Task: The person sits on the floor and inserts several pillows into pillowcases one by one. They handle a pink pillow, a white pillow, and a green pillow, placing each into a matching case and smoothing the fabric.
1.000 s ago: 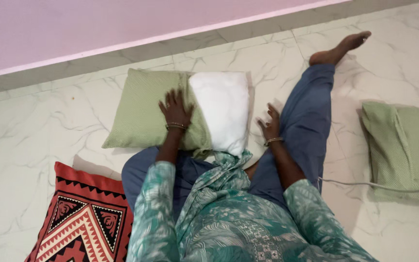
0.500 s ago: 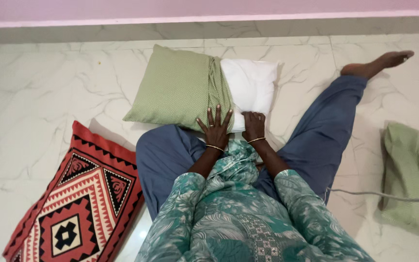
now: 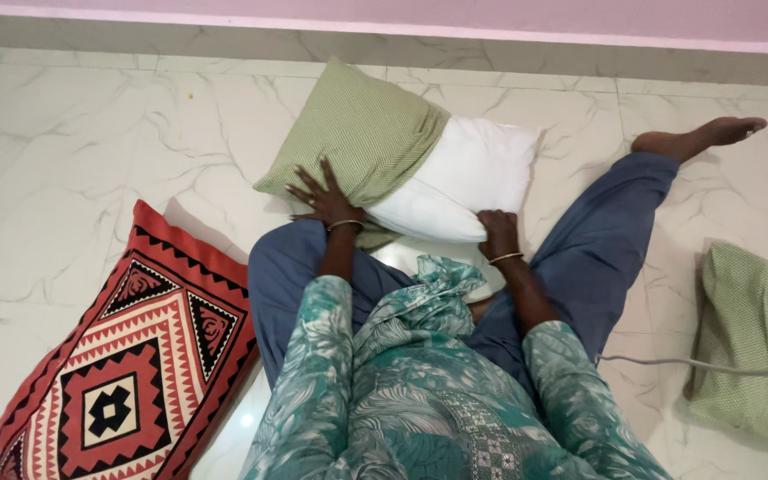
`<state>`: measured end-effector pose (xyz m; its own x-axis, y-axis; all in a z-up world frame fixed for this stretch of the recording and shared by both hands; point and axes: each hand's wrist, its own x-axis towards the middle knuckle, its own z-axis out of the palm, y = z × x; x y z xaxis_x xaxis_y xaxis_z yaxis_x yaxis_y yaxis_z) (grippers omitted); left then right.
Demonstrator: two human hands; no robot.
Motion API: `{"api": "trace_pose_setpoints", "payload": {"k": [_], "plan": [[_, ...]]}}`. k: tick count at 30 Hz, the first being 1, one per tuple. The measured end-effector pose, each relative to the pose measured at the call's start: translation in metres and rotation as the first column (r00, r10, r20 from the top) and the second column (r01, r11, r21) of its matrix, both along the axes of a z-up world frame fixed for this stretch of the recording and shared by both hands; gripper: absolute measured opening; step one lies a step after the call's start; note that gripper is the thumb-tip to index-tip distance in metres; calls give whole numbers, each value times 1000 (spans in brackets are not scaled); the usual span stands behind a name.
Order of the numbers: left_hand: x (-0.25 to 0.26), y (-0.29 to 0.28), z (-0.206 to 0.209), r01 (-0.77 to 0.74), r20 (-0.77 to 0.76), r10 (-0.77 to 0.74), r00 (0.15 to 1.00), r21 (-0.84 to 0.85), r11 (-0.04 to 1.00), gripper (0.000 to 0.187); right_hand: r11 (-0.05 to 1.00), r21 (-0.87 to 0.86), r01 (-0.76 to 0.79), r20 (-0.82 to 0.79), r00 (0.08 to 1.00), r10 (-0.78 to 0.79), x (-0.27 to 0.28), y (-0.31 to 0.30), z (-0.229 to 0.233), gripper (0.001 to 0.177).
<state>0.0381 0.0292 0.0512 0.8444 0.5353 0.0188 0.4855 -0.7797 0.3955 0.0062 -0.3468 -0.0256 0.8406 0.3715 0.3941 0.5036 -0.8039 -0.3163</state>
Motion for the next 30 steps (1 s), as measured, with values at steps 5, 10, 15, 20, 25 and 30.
{"api": "trace_pose_setpoints", "payload": {"k": [5, 10, 15, 20, 25, 30], "plan": [[12, 68, 15, -135, -299, 89, 950, -138, 981, 136, 998, -24, 53, -43, 998, -54, -8, -50, 24, 62], [21, 73, -50, 122, -221, -182, 958, -262, 957, 130, 947, -110, 303, -164, 934, -318, -2, -35, 29, 49], [15, 66, -67, 221, -338, -268, 902, -173, 960, 113, 935, -272, 227, -541, 768, -343, 9, -42, 31, 90], [19, 22, -109, 262, -558, -124, 820, 173, 950, 73, 910, -415, 24, -554, 786, -273, 56, -60, 72, 99], [7, -22, -123, 331, -652, -78, 754, 274, 903, 62, 988, -92, 121, -215, 967, -138, 133, 8, 112, 105], [-4, -21, -113, 349, -661, -117, 741, 230, 908, 71, 977, -146, 157, -299, 934, -194, 173, 74, 106, 112]]}}
